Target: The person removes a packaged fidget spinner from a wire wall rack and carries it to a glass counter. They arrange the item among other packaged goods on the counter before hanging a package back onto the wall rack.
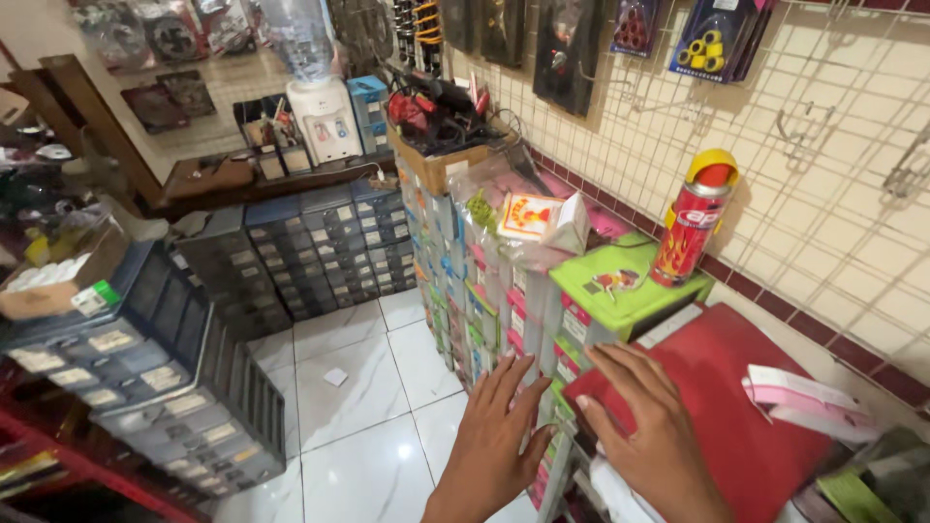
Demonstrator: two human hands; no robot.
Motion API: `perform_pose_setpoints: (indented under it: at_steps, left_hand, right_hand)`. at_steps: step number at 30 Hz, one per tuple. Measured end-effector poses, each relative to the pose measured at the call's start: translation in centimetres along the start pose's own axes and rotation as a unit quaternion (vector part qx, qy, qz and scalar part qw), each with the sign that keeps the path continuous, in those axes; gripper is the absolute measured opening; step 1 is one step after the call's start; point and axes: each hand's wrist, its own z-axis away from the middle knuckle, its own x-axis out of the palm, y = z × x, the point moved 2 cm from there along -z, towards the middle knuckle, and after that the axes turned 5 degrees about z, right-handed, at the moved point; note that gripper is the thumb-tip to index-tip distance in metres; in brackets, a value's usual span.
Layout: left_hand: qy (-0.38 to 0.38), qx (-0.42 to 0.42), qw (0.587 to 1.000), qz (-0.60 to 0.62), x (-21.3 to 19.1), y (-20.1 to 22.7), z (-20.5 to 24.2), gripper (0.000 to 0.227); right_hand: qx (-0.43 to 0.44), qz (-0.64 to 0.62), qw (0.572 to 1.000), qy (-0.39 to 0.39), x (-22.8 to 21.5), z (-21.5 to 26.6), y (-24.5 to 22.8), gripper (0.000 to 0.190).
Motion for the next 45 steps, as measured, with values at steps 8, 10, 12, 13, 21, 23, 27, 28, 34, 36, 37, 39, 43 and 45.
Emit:
perform_pose_setpoints:
  at_steps: [8,10,12,13,21,23,27,28,34,36,37,39,43,45]
  left_hand:
    - [0.000,0.066,0.998,0.010,1.3,-2.5,-8.5,0.053]
    - [0.001,0.074,0.997,0.022,1.8,-2.8,-10.1,0.050]
    - [-0.004,0.081,0.996,0.036,1.9,-2.8,-11.5,0.051]
    - [-0.004,0.085,0.995,0.042,2.0,-2.9,-12.3,0.052]
    - [-0.009,0.155,0.983,0.099,3.1,-5.3,-18.5,0.050]
    - [-0.006,0.180,0.977,0.112,3.3,-6.1,-20.3,0.048]
    - [-0.004,0.228,0.965,0.131,3.1,-6.8,-23.8,0.050]
    - [-0.006,0.237,0.962,0.138,2.9,-7.0,-24.8,0.051]
    - [-0.004,0.294,0.940,0.174,1.4,-8.1,-30.7,0.050]
    - [0.011,0.303,0.933,0.196,1.4,-8.3,-32.7,0.048]
    - [0.020,0.309,0.928,0.206,1.3,-8.3,-33.9,0.047]
    - [0.026,0.314,0.920,0.233,1.4,-8.3,-36.1,0.043]
    - [0.048,0.308,0.904,0.293,2.0,-8.1,-40.7,0.033]
    - [0.044,0.265,0.898,0.350,2.7,-8.0,-43.0,0.039]
  right_hand:
    - [-0.005,0.080,0.997,-0.007,-2.9,-6.4,2.1,0.055]
    - [0.004,0.085,0.996,-0.013,-3.5,-7.2,2.7,0.053]
    - [0.000,0.088,0.996,-0.013,-3.9,-8.2,2.8,0.054]
    - [-0.005,0.091,0.996,-0.012,-4.1,-8.8,3.1,0.054]
    - [0.027,0.138,0.990,0.005,-3.7,-12.9,5.8,0.053]
    - [0.034,0.154,0.987,0.013,-3.5,-13.9,6.2,0.053]
    - [0.090,0.145,0.985,0.034,-2.7,-15.9,6.8,0.054]
    - [0.104,0.134,0.985,0.044,-2.6,-16.6,6.9,0.055]
    - [0.048,0.234,0.967,0.093,-2.3,-21.3,7.0,0.050]
    - [0.067,0.240,0.964,0.097,-2.6,-22.5,7.3,0.047]
    - [0.074,0.243,0.962,0.101,-2.9,-23.3,7.4,0.046]
    - [0.052,0.262,0.957,0.117,-3.3,-24.6,7.5,0.045]
    - [0.040,0.284,0.949,0.129,-4.0,-27.4,8.4,0.046]
    - [0.071,0.292,0.946,0.124,-4.3,-28.8,9.3,0.048]
